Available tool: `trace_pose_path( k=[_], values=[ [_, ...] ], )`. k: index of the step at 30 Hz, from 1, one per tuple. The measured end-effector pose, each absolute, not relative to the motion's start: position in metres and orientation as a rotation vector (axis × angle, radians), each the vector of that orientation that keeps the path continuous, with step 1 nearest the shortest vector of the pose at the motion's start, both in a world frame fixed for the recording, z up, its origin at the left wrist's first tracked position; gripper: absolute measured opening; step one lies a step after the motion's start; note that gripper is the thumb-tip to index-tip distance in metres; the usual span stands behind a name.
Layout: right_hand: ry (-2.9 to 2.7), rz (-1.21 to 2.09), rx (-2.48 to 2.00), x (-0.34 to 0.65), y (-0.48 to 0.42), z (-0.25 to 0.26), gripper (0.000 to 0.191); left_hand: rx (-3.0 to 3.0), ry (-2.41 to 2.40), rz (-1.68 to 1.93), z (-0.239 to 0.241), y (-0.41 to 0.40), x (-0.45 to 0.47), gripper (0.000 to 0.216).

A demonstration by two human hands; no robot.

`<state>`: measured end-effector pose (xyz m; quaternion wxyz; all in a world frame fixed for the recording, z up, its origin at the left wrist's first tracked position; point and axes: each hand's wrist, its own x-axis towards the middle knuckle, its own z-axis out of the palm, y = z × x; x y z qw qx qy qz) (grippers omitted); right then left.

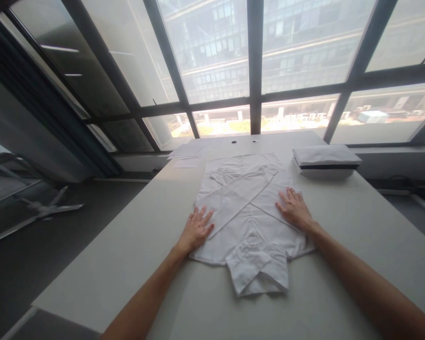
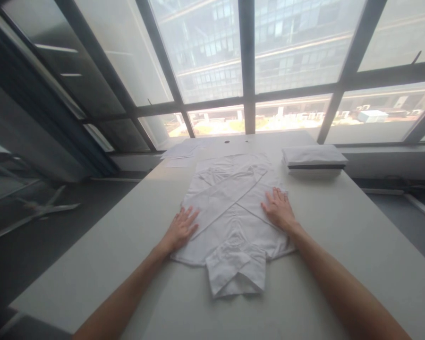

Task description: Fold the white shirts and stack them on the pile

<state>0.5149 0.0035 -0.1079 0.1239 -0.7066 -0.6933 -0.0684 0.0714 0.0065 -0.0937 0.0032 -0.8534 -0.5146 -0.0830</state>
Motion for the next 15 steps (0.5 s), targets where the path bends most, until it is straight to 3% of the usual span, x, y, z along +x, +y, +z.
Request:
trace_pose_path(
  k=[7, 15],
  values=[
    [-1.914, -0.282, -1.917, 0.506, -0.011, -0.09, 0.051, -2.605, -1.614, -0.322, -0.067, 0.003, 0.086, 0.058],
    [-2.134, -0.029, -1.813, 0.484, -0.017, -0.092, 0.056, -2.809, -1.431, -0.224, -0.073, -0.008, 0.101, 0.058]
  ],
)
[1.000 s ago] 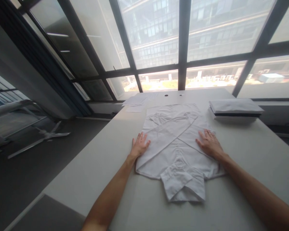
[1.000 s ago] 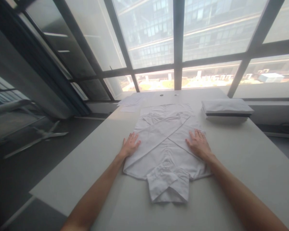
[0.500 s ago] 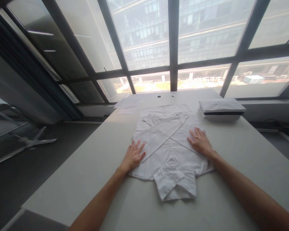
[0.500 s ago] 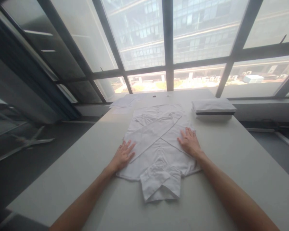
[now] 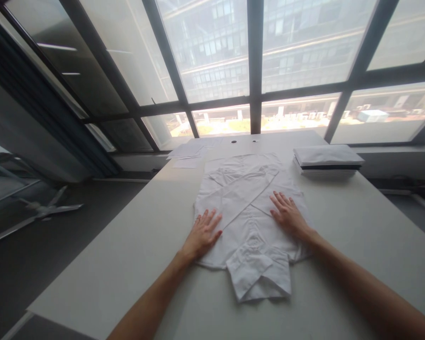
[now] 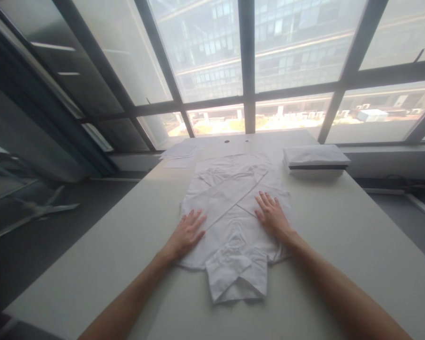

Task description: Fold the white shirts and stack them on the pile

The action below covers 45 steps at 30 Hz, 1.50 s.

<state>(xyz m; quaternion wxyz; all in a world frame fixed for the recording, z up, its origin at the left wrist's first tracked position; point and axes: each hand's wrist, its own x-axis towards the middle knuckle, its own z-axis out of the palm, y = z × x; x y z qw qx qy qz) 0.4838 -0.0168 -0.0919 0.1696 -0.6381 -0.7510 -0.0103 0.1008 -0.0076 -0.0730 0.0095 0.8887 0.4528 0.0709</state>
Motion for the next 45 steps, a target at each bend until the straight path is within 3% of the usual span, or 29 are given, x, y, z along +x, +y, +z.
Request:
trace_pose_path(
  k=[13, 18, 23, 45],
  values=[
    [-2.188, 0.069, -1.907, 0.489, -0.012, -0.101, 0.054, 2.496, 1.786, 0.375, -0.08, 0.054, 0.05, 0.061],
    [-2.189, 0.075, -1.906, 0.49, -0.011, -0.101, 0.054, 2.623, 1.568, 0.503, -0.074, 0.033, 0.072, 0.061],
    [-2.179, 0.087, -1.904, 0.489, -0.011, -0.1, 0.054, 2.751, 1.367, 0.279, -0.079, 0.02, 0.09, 0.059],
    [-2.138, 0.153, -1.883, 0.49, -0.01, -0.1, 0.054, 2.793, 1.415, 0.25, -0.085, 0.023, 0.089, 0.056]
  ],
)
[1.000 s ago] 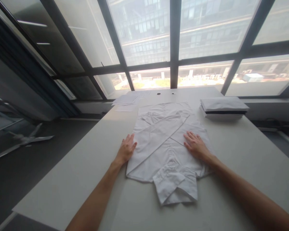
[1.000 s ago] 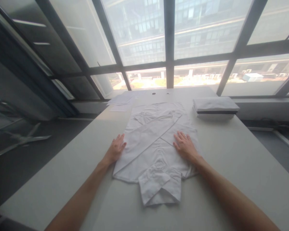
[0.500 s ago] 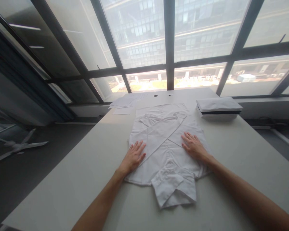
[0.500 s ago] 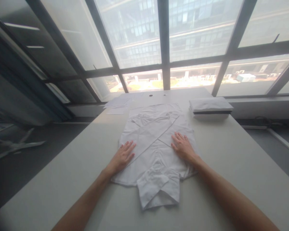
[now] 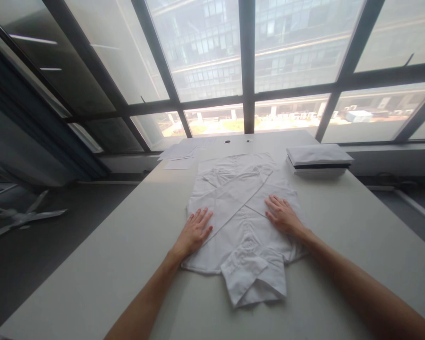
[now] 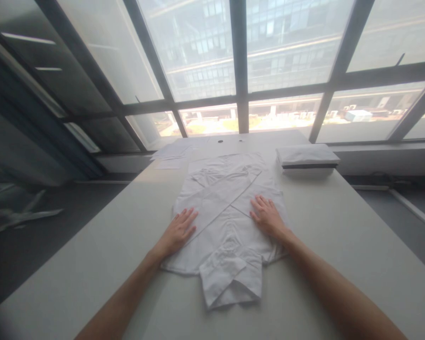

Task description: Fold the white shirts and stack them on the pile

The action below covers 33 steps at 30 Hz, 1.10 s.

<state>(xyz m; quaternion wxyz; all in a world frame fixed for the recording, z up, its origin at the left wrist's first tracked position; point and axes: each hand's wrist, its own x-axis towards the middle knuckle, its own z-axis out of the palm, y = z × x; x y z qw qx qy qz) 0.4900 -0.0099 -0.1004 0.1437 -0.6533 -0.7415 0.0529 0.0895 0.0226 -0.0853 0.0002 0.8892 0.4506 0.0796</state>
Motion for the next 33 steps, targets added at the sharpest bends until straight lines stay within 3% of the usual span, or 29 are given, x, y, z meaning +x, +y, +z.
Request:
trace_pose_path(
  k=[21, 29, 33],
  values=[
    [-2.15, 0.11, -1.867, 0.493, -0.01, -0.103, 0.053, 2.68, 1.544, 0.349, -0.089, 0.02, 0.093, 0.053],
    [-2.164, 0.101, -1.882, 0.491, -0.011, -0.1, 0.053, 2.343, 1.772, 0.752, -0.078, 0.041, 0.067, 0.052],
    [-2.16, 0.107, -1.885, 0.491, -0.011, -0.099, 0.054, 2.399, 1.854, 0.437, -0.082, 0.044, 0.053, 0.052]
  ],
)
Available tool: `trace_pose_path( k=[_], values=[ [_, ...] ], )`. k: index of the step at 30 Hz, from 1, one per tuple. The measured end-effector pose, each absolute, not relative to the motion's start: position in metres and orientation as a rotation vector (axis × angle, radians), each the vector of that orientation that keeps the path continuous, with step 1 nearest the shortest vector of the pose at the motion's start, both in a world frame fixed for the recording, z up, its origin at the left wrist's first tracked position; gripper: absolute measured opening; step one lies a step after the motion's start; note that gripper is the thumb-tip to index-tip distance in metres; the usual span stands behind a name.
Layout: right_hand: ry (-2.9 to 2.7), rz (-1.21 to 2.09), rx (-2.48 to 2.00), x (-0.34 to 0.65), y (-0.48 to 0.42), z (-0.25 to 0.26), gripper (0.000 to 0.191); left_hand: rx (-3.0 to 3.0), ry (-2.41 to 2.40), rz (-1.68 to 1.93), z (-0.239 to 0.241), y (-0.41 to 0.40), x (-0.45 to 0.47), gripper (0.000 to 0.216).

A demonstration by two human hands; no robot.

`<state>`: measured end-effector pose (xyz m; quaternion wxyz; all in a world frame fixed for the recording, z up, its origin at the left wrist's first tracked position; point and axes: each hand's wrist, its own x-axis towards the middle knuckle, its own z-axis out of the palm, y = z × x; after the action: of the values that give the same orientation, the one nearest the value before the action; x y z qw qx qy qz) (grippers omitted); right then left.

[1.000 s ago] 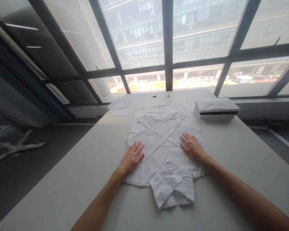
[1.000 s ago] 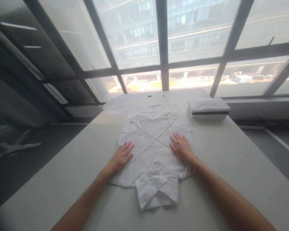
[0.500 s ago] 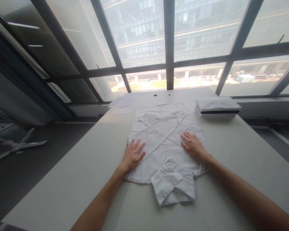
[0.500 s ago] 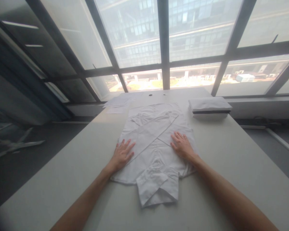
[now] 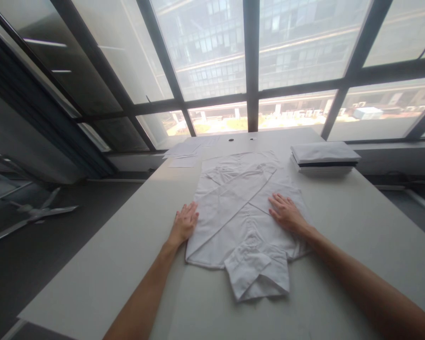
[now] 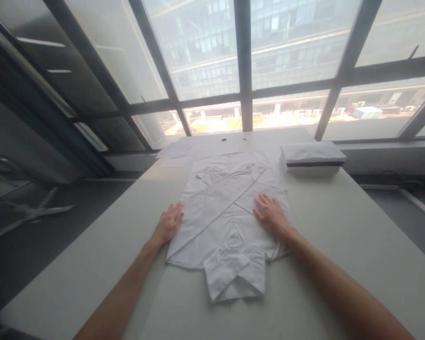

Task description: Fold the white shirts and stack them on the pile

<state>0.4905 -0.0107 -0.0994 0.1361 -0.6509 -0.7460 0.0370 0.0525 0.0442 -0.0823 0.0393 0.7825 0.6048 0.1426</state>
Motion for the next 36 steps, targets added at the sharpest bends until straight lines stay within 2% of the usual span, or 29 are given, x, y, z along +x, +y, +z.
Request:
trace_pose_path(
  k=[3, 9, 15, 19, 24, 28, 33, 36],
  values=[
    [-2.152, 0.098, -1.872, 0.491, -0.011, -0.1, 0.053, 2.449, 1.896, 0.295, -0.088, 0.043, 0.051, 0.055],
    [-2.145, 0.112, -1.855, 0.491, -0.01, -0.103, 0.052, 2.486, 1.915, 0.244, -0.09, 0.042, 0.055, 0.058],
    [-2.092, 0.163, -1.728, 0.496, -0.013, -0.089, 0.047, 2.464, 1.883, 0.426, -0.074, 0.034, 0.062, 0.053],
    [-2.069, 0.214, -1.374, 0.506, -0.038, -0.066, 0.039, 2.514, 1.444, 0.578, -0.048, 0.004, 0.077, 0.05],
    [-2.237, 0.373, -1.106, 0.505, -0.091, -0.051, 0.027, 2.392, 0.855, 0.368, -0.015, -0.051, 0.111, 0.046],
    [-2.33, 0.515, -1.017, 0.502, -0.121, -0.047, 0.033, 2.341, 0.68, 0.319, -0.016, -0.071, 0.129, 0.049],
    [-2.357, 0.525, -1.011, 0.503, -0.134, -0.046, 0.04, 2.326, 0.576, 0.335, -0.038, -0.066, 0.129, 0.078],
    [-2.367, 0.507, -1.054, 0.506, -0.136, -0.047, 0.047, 2.334, 0.566, 0.341, -0.046, -0.063, 0.126, 0.074]
  ],
)
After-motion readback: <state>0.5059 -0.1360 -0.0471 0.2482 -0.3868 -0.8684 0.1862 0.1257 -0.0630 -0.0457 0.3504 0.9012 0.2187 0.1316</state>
